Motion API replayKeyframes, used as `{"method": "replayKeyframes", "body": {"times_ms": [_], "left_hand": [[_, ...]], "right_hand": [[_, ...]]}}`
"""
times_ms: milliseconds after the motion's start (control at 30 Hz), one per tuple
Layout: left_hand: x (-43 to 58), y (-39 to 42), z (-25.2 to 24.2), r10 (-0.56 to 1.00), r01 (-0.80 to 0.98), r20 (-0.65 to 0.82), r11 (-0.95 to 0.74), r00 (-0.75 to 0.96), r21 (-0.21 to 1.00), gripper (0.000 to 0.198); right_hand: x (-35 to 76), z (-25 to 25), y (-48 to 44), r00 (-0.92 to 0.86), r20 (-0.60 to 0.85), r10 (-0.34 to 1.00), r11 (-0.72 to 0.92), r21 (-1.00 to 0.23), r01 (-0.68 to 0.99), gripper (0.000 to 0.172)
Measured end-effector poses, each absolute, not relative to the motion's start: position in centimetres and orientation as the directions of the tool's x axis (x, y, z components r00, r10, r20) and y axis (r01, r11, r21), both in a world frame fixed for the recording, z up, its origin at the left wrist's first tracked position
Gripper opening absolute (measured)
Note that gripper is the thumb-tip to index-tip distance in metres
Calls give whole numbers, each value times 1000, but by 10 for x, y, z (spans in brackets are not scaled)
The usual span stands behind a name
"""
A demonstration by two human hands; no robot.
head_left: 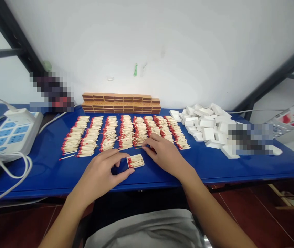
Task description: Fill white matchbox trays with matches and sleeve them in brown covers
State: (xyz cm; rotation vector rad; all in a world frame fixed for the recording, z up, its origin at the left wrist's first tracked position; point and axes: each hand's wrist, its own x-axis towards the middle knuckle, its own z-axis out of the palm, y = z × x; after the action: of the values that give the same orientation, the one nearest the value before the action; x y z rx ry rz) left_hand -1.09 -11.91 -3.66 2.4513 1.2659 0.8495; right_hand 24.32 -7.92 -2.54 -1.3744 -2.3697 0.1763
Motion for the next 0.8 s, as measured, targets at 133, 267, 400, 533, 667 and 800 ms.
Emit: {"method": "replayKeyframes", "body": {"times_ms": [133, 267, 400, 533, 667, 800], "left_hand": [[-11, -120, -35, 810, 662, 375, -585, 451, 468, 24], [-11, -120, -35, 809, 663, 375, -586, 452, 466, 24], [-11, -119, -35, 810, 664, 377, -585, 450, 465, 24], [-11, -118, -37, 811, 665, 373, -584, 450, 466, 24], [-11, -119, -37, 809, 665, 376, -586, 451, 463, 25], [-11, -119, -35, 811, 664, 370, -584, 453, 467, 24]], "right_hand": [[244, -26, -79, -448, 275, 851, 519, -305, 799, 15], [244, -26, -79, -444, 281, 851, 517, -301, 801, 16], [244, -27, -79, -442, 289, 849, 518, -291, 804, 15], [244, -27, -79, -443, 289, 849, 518, -287, 806, 14], [243, -26, -79, -449, 265, 854, 515, -295, 805, 12], [242, -25, -80, -471, 243, 848, 525, -266, 808, 10]]}}
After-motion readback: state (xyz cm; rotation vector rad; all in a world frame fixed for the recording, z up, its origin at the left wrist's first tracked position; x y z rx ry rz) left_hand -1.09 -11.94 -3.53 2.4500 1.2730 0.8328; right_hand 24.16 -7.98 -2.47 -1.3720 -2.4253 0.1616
